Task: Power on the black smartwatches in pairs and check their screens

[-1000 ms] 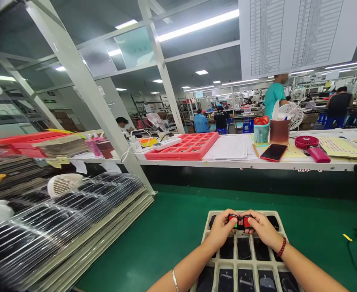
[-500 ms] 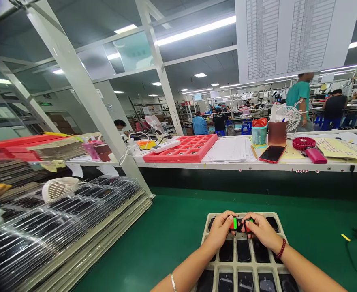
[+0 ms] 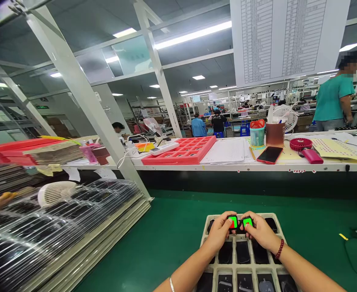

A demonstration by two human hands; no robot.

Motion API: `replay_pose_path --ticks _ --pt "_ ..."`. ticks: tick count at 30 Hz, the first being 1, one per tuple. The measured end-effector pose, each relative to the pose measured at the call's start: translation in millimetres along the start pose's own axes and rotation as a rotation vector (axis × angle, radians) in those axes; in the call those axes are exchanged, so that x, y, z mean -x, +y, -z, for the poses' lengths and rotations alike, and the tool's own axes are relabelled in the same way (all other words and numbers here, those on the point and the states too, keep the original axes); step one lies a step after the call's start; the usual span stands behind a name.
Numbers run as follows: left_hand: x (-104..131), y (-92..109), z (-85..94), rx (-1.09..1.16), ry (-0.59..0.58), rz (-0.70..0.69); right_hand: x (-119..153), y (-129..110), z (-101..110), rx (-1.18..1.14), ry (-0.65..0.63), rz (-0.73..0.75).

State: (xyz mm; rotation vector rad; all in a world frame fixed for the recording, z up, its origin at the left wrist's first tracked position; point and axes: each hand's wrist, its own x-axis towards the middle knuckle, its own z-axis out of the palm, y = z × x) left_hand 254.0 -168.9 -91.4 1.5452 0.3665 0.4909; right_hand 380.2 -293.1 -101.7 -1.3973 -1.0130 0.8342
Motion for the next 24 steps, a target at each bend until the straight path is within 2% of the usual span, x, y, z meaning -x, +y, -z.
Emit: replay_pose_path --ticks 12,24 --pt "-3.5 -12.3 -1.8 0.020 -0.031 -0.053 1.6 -1.0 -1.3 -0.023 0.039 0.016" --pt "-3.3 -11.1 0.6 -0.095 -0.010 -0.085 1.2 4.8 0.2 -0.029 0.002 0.085"
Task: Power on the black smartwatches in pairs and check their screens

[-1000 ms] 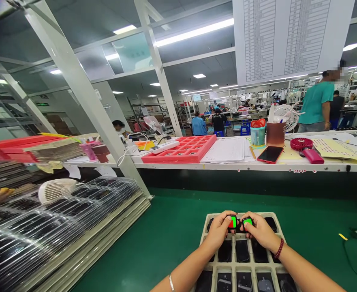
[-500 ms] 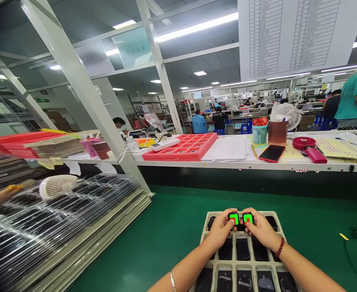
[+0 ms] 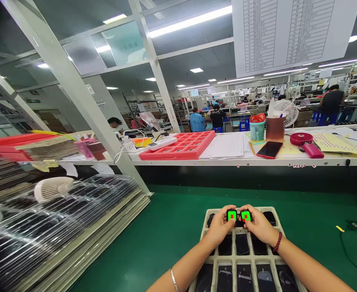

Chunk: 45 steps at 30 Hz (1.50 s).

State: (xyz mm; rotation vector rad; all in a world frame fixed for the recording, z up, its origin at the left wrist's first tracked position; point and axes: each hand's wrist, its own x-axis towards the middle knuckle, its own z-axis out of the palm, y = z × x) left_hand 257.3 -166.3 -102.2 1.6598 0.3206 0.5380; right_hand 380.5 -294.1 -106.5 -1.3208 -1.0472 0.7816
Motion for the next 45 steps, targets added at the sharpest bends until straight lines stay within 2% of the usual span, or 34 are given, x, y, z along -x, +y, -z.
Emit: replay_pose_path --ticks 9,22,38,45 --pt "0.4 2.3 -0.1 0.023 -0.025 -0.003 -1.0 -1.7 2.0 0.007 -0.005 -0.053" --pt "2.3 6.4 1.7 0.027 -0.003 0.046 -1.4 -8.3 0.6 -0.044 -0.030 -0.058" --pt "3.3 11.0 1.8 0.018 -0.036 0.037 0.3 -14.3 2.3 -0.059 -0.022 -0.078" --pt "0.5 3.7 1.0 0.006 -0.038 -0.038 -1.9 -8.8 2.5 -0.047 0.014 -0.062"
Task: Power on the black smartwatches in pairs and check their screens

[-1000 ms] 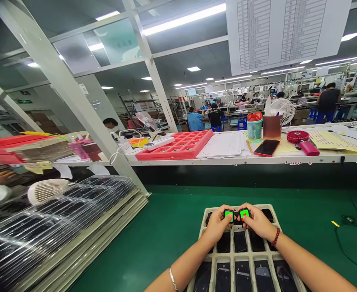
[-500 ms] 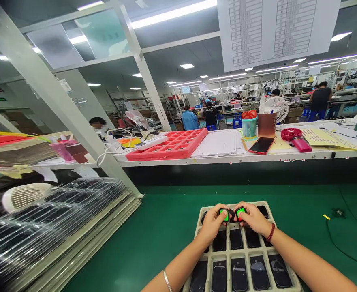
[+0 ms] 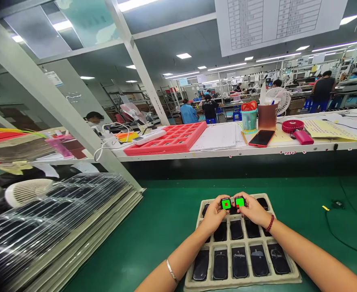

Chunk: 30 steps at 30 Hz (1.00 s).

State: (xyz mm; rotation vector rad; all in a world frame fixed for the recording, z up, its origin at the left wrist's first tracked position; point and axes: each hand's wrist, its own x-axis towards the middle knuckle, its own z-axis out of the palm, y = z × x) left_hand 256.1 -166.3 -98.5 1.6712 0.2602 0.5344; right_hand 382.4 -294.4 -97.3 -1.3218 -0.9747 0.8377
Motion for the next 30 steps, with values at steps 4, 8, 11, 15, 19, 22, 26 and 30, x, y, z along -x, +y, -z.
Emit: replay_pose_path --ticks 4,8,11,15,19,22,26,30 --pt "0.0 -1.6 0.2 0.006 0.001 0.041 -0.6 2.1 0.6 0.037 -0.006 0.008" --pt "0.5 1.2 -0.3 0.023 0.000 0.044 -0.3 2.1 0.3 0.056 0.006 0.018" --pt "0.7 2.5 -0.7 0.020 0.006 0.043 0.7 0.2 -0.7 0.064 0.000 0.047" --pt "0.4 1.6 -0.6 0.045 -0.015 0.049 1.9 -3.4 -2.5 0.081 -0.012 0.079" --pt "0.0 0.8 0.0 0.037 0.004 0.052 1.5 -2.6 -2.7 0.035 -0.005 0.063" --pt "0.2 1.1 0.3 0.026 0.014 0.065 0.1 1.6 -1.3 0.022 0.009 0.014" --pt "0.9 2.3 0.0 0.006 0.009 0.051 -0.9 5.4 0.9 0.016 0.025 -0.015" --pt "0.5 2.9 -0.3 -0.017 0.021 0.039 0.8 2.1 1.1 0.029 0.000 0.012"
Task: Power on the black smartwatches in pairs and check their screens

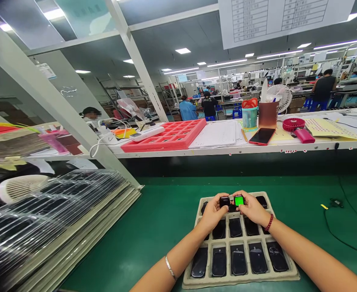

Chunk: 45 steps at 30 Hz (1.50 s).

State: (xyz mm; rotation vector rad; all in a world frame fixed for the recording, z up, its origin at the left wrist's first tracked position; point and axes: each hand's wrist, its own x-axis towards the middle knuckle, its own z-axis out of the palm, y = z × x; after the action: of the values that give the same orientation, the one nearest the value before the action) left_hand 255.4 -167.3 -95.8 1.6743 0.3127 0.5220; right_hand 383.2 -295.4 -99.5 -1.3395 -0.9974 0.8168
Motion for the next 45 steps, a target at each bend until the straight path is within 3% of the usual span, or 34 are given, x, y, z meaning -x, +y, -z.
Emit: replay_pose_path --ticks 6,24,28,32,39,42,45 --pt "-1.8 -2.7 1.3 -0.019 0.041 0.008 0.6 -0.8 0.4 -0.015 -0.011 -0.017" --pt "-2.7 -10.7 1.1 0.023 0.008 0.011 0.3 2.1 -3.0 -0.041 0.020 -0.004" --pt "-2.7 -4.7 0.4 0.229 0.010 0.073 -2.2 2.8 0.3 -0.207 0.062 0.013" --pt "-4.6 4.6 4.6 0.507 -0.013 0.194 -5.2 1.6 9.9 -0.386 0.116 -0.102" --pt "-13.9 4.9 17.9 0.829 -0.064 0.494 -8.9 -2.6 27.2 -0.729 -0.028 -0.305" --pt "-14.4 3.9 19.3 0.869 -0.087 0.523 -9.4 -1.5 30.0 -0.733 -0.035 -0.305" --pt "-11.4 5.2 15.9 0.816 -0.063 0.452 -7.2 -0.6 26.8 -0.668 -0.018 -0.241"
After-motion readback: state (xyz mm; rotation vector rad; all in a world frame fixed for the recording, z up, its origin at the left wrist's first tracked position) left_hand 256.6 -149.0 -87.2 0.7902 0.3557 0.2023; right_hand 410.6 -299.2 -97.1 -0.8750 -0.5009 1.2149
